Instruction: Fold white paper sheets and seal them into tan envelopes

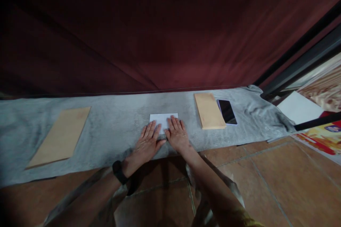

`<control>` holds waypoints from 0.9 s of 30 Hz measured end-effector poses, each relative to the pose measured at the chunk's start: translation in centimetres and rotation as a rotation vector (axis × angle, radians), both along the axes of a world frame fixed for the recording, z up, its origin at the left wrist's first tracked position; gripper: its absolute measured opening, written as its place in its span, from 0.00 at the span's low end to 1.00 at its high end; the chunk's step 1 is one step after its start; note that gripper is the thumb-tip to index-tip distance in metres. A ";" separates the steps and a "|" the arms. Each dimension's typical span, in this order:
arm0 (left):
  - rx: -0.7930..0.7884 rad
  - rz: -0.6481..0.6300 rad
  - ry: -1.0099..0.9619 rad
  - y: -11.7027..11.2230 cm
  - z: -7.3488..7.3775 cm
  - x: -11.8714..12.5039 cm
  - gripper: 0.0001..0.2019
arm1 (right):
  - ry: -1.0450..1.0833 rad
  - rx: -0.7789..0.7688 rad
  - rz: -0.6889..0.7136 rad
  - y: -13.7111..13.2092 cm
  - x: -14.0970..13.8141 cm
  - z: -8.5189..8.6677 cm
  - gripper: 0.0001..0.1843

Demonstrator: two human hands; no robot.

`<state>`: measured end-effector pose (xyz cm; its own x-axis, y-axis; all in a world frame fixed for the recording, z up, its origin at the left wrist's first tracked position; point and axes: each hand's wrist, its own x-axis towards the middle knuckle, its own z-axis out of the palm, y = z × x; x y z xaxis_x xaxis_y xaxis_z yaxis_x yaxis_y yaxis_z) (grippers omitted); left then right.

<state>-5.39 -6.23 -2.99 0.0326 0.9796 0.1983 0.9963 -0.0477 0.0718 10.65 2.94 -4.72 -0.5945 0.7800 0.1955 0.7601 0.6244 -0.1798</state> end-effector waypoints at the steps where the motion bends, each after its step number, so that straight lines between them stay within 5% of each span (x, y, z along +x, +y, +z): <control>1: 0.001 0.013 -0.003 0.0 -0.1 -0.2 0.36 | 0.002 0.004 -0.008 0.1 0.1 0.0 0.32; 7: 0.027 0.076 -0.027 0.1 -0.3 -0.5 0.36 | -0.003 0.001 -0.017 0.2 0.6 0.0 0.33; 15: 0.021 -0.199 -0.055 0.0 -0.1 0.2 0.30 | -0.043 -0.084 -0.012 0.7 1.1 0.7 0.33; 27: -0.030 -0.190 -0.050 0.3 0.0 -0.6 0.32 | -0.067 -0.231 0.022 2.4 3.4 2.0 0.31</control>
